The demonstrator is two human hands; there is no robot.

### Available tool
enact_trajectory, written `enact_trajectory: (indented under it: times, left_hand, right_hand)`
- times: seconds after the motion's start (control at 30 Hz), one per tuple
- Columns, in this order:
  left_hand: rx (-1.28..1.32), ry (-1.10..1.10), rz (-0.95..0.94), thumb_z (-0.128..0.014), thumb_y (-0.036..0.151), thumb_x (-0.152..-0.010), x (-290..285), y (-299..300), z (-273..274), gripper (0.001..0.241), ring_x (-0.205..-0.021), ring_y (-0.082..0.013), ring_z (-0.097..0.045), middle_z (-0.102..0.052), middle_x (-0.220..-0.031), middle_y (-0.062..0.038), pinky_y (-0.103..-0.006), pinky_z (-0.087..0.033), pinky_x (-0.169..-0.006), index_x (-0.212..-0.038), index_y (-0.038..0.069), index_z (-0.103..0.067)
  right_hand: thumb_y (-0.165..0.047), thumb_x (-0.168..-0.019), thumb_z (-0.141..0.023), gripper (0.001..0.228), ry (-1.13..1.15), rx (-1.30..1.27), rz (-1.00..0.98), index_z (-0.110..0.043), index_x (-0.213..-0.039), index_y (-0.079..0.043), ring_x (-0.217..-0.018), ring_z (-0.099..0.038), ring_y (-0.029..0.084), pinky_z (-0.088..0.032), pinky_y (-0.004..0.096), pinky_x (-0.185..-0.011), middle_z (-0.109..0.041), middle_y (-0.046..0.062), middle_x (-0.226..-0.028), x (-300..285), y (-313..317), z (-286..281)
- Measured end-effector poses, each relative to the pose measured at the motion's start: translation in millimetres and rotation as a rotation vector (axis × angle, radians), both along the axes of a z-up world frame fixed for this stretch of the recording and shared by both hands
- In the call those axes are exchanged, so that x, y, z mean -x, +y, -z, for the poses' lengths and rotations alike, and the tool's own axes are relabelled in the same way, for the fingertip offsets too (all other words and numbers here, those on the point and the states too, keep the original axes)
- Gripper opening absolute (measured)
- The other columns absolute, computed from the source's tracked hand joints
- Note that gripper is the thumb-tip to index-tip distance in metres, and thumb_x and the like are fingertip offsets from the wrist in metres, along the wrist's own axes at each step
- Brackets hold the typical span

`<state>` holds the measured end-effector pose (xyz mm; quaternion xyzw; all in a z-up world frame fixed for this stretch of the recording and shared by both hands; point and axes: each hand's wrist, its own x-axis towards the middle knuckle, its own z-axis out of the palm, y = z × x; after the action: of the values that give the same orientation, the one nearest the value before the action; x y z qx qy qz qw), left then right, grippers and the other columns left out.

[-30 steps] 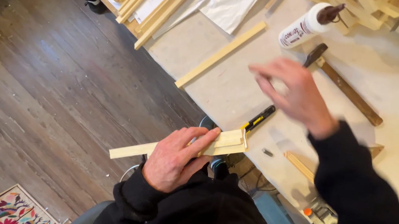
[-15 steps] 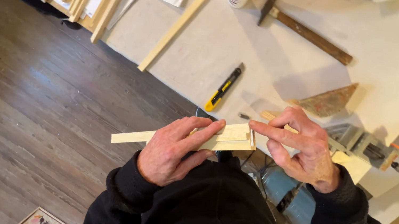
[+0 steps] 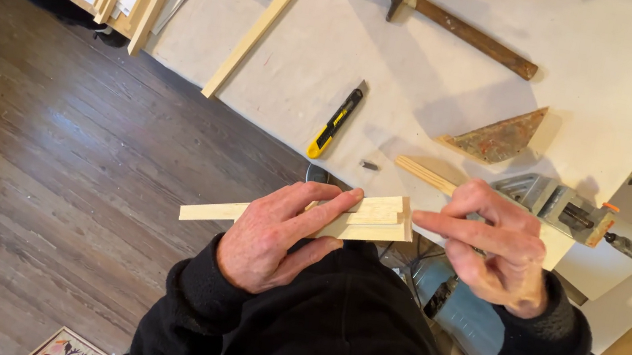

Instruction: The recorder is gluing and clamping wooden frame pieces together using a corner clamp and a hammer in a workshop.

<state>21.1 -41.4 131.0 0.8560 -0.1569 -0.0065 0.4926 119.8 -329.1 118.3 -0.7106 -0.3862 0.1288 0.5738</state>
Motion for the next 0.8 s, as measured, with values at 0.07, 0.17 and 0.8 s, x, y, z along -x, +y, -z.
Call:
enact_trajectory:
  times: [0.07, 0.17, 0.8]
  left_hand:
    - [0.001, 0.020, 0.011, -0.075, 0.012, -0.091, 1, -2, -4, 0.060, -0.108, -0.0314, -0.067, -0.064, -0.127, -0.015, -0.0386, -0.056, -0.092, -0.146, 0.001, -0.054]
    - [0.017, 0.008, 0.011, -0.074, 0.011, -0.091, 2, -4, -5, 0.059, -0.111, -0.0328, -0.067, -0.064, -0.129, -0.015, -0.0391, -0.055, -0.094, -0.145, 0.001, -0.054]
    - [0.008, -0.005, 0.010, -0.073, 0.012, -0.092, 2, -8, -9, 0.058, -0.109, -0.0314, -0.067, -0.064, -0.129, -0.015, -0.0388, -0.056, -0.093, -0.146, 0.001, -0.054]
  right_hand:
    - [0.004, -0.085, -0.063, 0.034, -0.081, 0.104, 0.035, -0.075, -0.116, -0.003, -0.078, -0.058, 0.015, -0.050, 0.030, -0.070, -0.062, 0.002, -0.086, -1, 4, -2]
    - [0.005, -0.087, -0.062, 0.033, -0.103, 0.157, 0.071, -0.078, -0.115, -0.004, -0.075, -0.059, 0.013, -0.049, 0.029, -0.065, -0.063, 0.002, -0.085, -1, 6, -3]
    - [0.005, -0.087, -0.062, 0.033, -0.136, 0.090, 0.046, -0.074, -0.117, -0.003, -0.076, -0.057, 0.015, -0.049, 0.030, -0.069, -0.062, 0.002, -0.085, -4, 1, -5]
